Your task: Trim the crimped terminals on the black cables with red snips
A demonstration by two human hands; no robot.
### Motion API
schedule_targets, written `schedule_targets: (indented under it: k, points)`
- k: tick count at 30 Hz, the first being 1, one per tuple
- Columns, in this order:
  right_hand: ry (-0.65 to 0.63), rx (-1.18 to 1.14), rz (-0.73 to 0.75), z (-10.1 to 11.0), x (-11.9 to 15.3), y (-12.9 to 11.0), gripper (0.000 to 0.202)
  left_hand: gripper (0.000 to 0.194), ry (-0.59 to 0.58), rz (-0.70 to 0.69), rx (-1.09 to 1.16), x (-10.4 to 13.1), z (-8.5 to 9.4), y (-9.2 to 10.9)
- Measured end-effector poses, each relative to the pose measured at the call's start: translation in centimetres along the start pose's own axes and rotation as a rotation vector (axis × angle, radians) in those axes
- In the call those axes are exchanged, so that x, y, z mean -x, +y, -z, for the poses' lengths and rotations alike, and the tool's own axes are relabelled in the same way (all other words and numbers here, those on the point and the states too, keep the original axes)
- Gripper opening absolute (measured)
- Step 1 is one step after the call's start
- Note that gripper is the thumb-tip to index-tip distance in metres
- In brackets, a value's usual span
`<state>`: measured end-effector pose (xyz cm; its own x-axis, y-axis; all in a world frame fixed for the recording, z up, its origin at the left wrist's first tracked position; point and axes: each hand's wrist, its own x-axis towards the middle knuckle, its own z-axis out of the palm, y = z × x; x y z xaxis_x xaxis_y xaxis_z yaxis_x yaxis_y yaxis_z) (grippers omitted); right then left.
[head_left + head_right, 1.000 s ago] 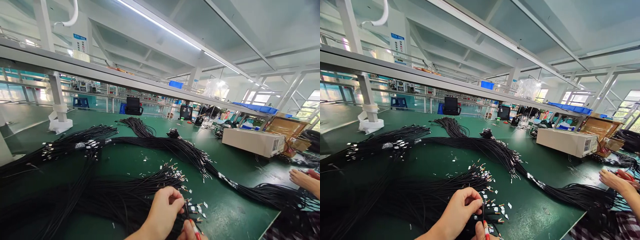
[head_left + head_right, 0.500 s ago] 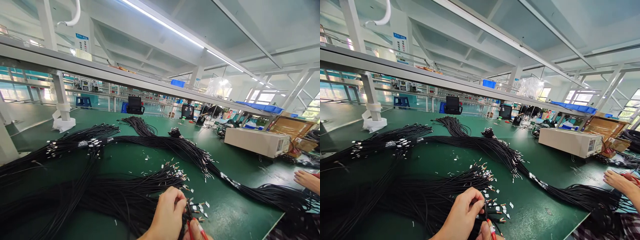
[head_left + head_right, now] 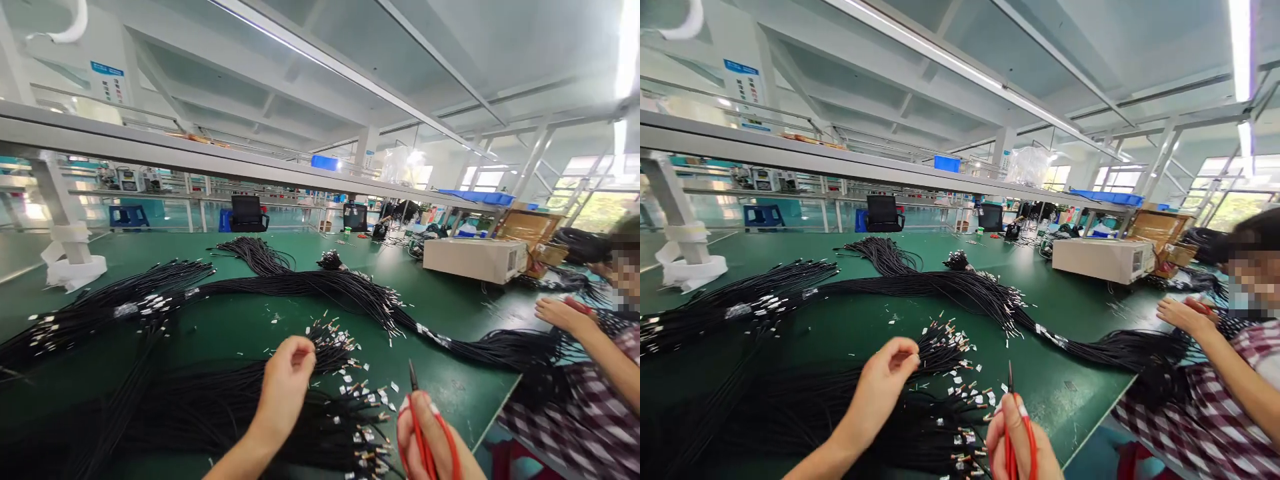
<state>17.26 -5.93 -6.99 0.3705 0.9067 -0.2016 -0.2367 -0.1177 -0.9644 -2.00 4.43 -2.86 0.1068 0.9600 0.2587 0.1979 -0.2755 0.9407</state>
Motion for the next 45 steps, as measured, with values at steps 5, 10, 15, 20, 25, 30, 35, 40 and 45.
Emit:
schedule_targets:
  k: [5,10,15,20,25,30,35,40,45]
  points:
    - [0.075,0.065,0.097,3.0,-3.8,-0.7,0.064,0.021,-0.091,-0.007,-0.32,-1.9,2.7,0.2]
    - [0.222,0.088,0.206,3.8,-5.8,1.0,0.057,0.017,-0.409,-0.038,-0.45,0.0,1.1,1.6]
    - [0.198,0.038,0.232,3.9,-5.4,1.4,0.056,0.019,-0.572,-0.071,-0.585,1.0,-0.4,1.1]
    - [0.197,0.051,0.232,4.1,-5.0,1.3,0.054,0.029,-0.581,-0.017,-0.704,0.9,-0.6,0.7]
    - [0.194,0.058,0.219,4.1,-4.8,1.2,0.054,0.015,-0.606,-0.035,-0.708,0.2,-0.5,0.8]
    - [0.19,0.064,0.224,4.0,-4.7,0.9,0.053,0.011,-0.487,-0.088,-0.745,-1.8,-0.6,0.8]
    - [0.196,0.053,0.223,3.9,-4.4,0.7,0.053,0.011,-0.402,-0.223,-0.912,-1.5,-1.7,1.3]
    - [0.194,0.053,0.229,3.9,-4.1,0.5,0.051,0.011,-0.703,-0.084,-0.864,0.6,-2.1,1.7]
    - [0.19,0.06,0.229,4.0,-4.1,0.5,0.049,0.015,-0.697,-0.137,-0.981,1.2,-2.2,1.8]
